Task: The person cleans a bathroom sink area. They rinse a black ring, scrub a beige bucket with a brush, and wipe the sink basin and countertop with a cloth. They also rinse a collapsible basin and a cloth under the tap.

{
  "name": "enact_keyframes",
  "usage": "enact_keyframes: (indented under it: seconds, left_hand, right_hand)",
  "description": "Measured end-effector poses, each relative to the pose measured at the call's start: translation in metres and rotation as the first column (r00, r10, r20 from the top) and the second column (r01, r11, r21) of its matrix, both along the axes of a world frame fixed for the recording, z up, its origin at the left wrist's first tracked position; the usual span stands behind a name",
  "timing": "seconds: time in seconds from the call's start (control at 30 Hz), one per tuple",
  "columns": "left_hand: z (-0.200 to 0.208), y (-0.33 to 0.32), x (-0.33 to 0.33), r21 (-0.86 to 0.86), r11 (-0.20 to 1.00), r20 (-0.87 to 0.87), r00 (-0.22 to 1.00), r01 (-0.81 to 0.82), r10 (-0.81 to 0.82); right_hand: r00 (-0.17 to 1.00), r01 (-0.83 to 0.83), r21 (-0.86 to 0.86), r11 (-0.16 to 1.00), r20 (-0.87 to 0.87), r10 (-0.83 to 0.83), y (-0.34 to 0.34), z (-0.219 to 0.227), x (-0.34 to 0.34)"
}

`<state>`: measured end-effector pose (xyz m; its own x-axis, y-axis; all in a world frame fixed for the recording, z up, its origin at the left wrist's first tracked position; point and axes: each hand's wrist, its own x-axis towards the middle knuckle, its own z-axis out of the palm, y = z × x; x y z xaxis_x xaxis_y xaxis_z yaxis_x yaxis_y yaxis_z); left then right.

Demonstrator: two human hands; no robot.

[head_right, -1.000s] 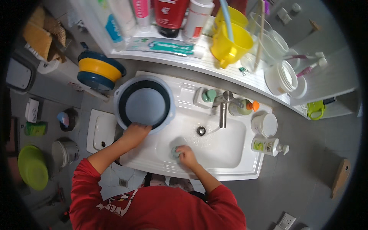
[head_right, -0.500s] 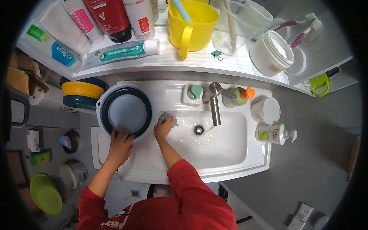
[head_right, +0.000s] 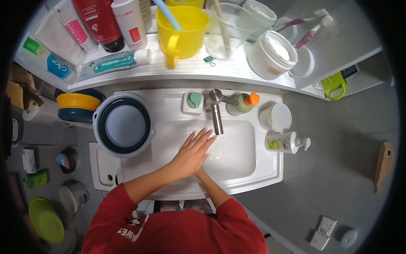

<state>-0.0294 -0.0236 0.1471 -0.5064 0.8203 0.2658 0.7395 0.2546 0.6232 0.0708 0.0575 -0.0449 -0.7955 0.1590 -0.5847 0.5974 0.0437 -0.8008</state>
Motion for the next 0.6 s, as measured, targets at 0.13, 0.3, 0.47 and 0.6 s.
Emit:
enact_keyframes:
  seconds: [0.13, 0.3, 0.47, 0.6]
  left_hand:
    - [-0.011, 0.069, -0.015, 0.002, 0.998, -0.271, 0.96, -0.07, 0.068]
    - [-0.032, 0.085, -0.012, -0.098, 0.994, -0.351, 0.936, -0.044, 0.007]
    - [0.003, 0.115, -0.047, 0.082, 0.984, -0.34, 0.924, -0.156, 0.175]
    - [-0.013, 0.109, -0.067, 0.036, 0.998, -0.338, 0.94, -0.045, 0.055]
  right_hand:
    - [0.961, 0.269, -0.073, 0.96, 0.084, -0.263, 0.044, 0.024, 0.01]
    - [0.984, 0.171, -0.013, 0.985, 0.045, -0.17, 0.081, 0.03, 0.026]
    - [0.978, 0.208, -0.126, 0.97, 0.014, -0.208, 0.083, 0.025, 0.031]
    - [0.995, 0.103, -0.049, 0.993, -0.003, -0.103, 0.079, 0.012, 0.035]
